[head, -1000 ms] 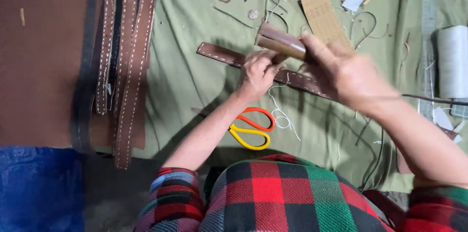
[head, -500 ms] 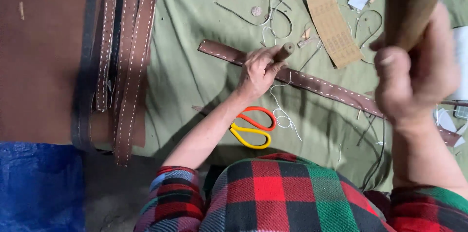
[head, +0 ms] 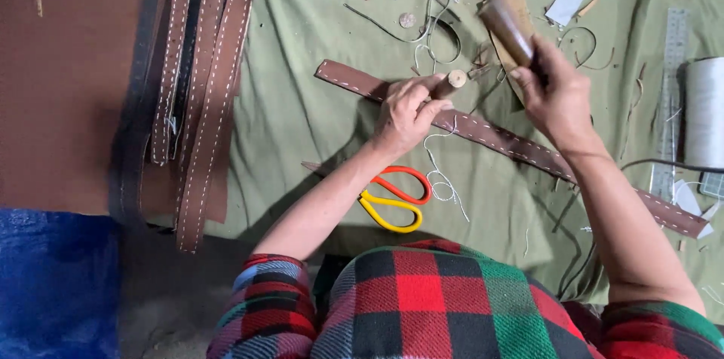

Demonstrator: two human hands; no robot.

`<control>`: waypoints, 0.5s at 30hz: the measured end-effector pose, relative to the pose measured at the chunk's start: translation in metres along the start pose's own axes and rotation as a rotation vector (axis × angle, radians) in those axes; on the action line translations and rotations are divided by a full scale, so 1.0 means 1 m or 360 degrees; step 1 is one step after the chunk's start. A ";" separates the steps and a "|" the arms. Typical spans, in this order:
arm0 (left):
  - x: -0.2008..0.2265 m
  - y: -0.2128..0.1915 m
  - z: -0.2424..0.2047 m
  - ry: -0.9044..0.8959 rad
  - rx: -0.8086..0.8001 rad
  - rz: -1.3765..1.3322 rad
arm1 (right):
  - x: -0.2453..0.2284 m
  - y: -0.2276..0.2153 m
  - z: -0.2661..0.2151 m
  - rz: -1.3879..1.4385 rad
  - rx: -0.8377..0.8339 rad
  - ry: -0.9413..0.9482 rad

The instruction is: Stitching a leather strap and using a wooden burnishing tool to finish the material.

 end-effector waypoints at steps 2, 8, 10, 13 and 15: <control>-0.002 0.000 0.000 0.0029 0.0076 -0.0071 | 0.023 0.016 -0.008 -0.0162 0.0010 0.0043; -0.004 -0.003 -0.001 0.0062 0.0116 -0.0126 | 0.045 0.025 -0.019 -0.0668 0.0072 0.0048; -0.002 -0.004 0.001 0.0067 0.0093 -0.0133 | 0.033 0.021 -0.015 -0.0825 0.0117 -0.0009; 0.001 -0.006 0.003 0.0047 0.0068 -0.0128 | -0.025 0.007 -0.001 -0.0808 0.0117 -0.0052; 0.006 -0.010 0.002 0.0056 0.0135 -0.0187 | -0.093 0.002 0.012 0.0298 -0.0155 -0.0188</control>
Point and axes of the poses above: each hand's wrist, its own z-axis towards the middle knuckle, its own y-axis out of the palm, x = y × z, the point moved 9 cm from there along z, towards the middle knuckle, and after that the axes turned 7 degrees about -x, right-handed, at the moved point
